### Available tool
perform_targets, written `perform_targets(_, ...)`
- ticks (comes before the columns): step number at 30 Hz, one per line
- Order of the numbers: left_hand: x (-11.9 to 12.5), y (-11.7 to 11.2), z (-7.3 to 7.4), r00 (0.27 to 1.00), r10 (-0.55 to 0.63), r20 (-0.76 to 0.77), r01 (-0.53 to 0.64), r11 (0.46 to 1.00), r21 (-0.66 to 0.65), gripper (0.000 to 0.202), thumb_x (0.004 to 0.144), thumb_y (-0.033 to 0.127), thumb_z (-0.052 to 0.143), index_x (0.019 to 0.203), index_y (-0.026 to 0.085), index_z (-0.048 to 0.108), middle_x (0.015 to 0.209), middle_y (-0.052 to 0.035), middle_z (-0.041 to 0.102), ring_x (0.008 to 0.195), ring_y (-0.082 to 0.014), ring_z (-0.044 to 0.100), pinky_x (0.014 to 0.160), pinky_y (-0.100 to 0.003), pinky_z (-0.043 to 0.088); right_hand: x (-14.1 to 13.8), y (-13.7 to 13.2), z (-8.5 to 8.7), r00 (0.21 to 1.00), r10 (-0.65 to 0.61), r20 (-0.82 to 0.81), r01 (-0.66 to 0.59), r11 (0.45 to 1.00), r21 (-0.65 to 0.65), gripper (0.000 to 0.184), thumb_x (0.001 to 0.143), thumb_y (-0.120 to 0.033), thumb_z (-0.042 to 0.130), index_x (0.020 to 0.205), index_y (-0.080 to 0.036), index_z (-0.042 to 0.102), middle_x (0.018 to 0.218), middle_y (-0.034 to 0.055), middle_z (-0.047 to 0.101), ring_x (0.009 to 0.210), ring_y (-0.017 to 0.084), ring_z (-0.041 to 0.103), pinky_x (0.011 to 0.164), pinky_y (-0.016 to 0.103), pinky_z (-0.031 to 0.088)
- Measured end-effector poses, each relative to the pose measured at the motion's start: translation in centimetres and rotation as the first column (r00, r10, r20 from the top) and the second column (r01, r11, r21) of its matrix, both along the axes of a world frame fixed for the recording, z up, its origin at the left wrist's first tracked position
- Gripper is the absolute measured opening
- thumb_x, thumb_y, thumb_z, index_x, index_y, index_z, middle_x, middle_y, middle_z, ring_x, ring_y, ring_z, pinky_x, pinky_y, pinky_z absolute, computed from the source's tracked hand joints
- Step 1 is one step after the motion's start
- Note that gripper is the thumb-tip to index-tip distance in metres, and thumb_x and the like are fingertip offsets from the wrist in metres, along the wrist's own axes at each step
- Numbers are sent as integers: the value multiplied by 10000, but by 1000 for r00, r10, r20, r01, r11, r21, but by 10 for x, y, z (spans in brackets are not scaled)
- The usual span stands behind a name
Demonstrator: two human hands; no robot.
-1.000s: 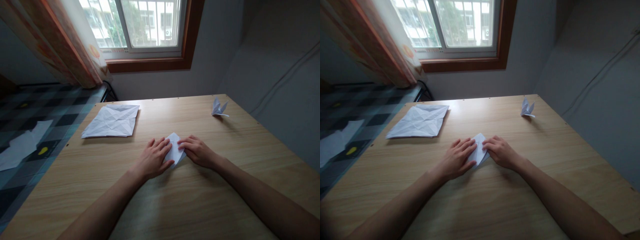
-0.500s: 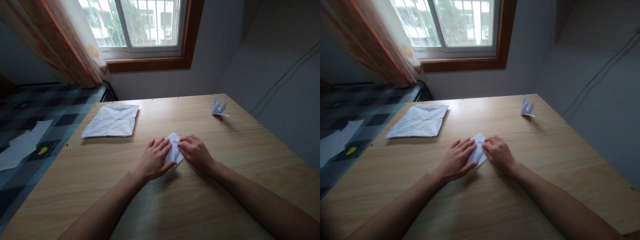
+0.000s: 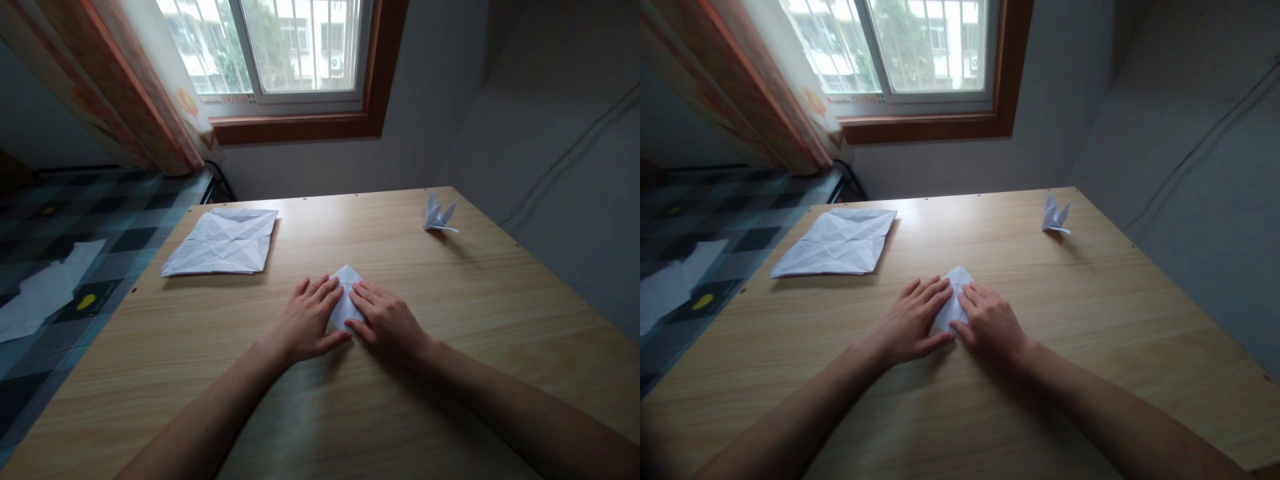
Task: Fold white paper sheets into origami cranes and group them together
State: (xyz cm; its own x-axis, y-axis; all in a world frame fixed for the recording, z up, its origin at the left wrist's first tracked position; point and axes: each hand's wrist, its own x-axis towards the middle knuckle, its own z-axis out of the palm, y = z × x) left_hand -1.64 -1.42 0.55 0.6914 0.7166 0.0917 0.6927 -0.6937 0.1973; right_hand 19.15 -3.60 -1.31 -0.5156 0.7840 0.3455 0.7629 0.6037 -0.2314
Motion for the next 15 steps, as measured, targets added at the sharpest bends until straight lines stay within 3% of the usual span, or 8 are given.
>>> perform_targets(5,-1,1,0,1000,4,-2,-4,1000,-4,707,854,622,516,1400,178,453,1499,-137,426,1402,-335,344,1144,-533,236,-1,-2,0,999,37,-28,-37,999,-15,432,849,-308,653,1228,-105,620,1293,186,628,1215,306,582,1048,454,467)
perform_targets(9,-1,1,0,1000,6,-17,-6,1000,-9,733,841,642,520,1398,171,455,1494,-140,432,1403,-339,341,1142,-536,239,3,6,-1,1000,-19,-15,19,999,-35,427,863,-345,652,1214,-102,633,1294,186,626,1217,311,578,1043,458,468)
perform_targets(15,0,1,1,1000,7,-24,-8,1000,-13,761,829,660,527,1406,169,449,1494,-148,428,1406,-342,335,1142,-536,237,10,18,0,992,-119,29,120,993,-20,317,926,-282,576,1180,-111,657,1290,148,637,1211,310,562,1070,488,419)
